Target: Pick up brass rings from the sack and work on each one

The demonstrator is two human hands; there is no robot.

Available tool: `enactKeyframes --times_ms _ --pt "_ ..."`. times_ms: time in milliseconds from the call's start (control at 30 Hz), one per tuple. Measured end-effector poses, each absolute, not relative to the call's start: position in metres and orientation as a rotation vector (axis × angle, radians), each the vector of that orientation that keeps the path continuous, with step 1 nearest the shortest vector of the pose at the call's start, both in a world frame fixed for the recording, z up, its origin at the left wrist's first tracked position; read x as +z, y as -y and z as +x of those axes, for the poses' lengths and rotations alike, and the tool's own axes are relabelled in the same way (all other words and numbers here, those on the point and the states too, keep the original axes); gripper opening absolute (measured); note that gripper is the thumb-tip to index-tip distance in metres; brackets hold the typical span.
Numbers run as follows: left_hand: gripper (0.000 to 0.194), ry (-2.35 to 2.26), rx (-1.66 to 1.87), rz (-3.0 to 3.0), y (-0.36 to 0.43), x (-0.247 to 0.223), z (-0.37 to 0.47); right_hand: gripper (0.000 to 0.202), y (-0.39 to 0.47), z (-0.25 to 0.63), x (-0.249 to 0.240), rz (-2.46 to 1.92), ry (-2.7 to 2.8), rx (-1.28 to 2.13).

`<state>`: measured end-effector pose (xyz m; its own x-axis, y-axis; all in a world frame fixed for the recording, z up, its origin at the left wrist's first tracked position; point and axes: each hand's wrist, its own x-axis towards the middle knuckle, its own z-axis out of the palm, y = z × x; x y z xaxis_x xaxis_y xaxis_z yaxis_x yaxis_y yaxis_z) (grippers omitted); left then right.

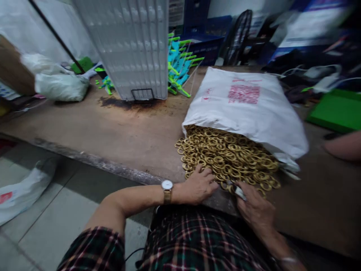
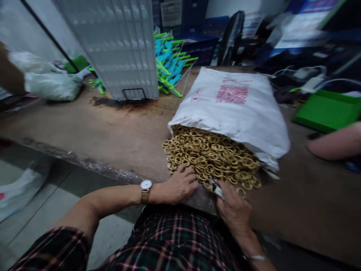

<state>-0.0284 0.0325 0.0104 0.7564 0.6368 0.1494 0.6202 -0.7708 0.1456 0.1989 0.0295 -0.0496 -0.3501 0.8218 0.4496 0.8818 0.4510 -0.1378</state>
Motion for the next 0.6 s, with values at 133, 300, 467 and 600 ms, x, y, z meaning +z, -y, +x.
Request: enactKeyframes --times_ms 133,300,467,600 --pt "0.017 -1.138 0.394 2.716 -0.027 0.015 -0.020 0.029 -0.030 0.197 -0.045 -1.476 2.134 0.130" --pt "0.016 -1.114 0.679 2.460 -0.013 0.004 -0.002 0.021 -0.038 0.194 -0.036 -1.647 1.733 0.565" --pt "0.026 -1.132 0.967 2.110 -0.009 -0.011 0.020 0.019 -0.040 0.186 -0.018 -1.682 1.379 0.898" --pt "0.028 -1.174 1.027 1.866 -0.019 -0.014 0.028 0.017 -0.036 0.179 -0.010 -1.614 1.107 1.270"
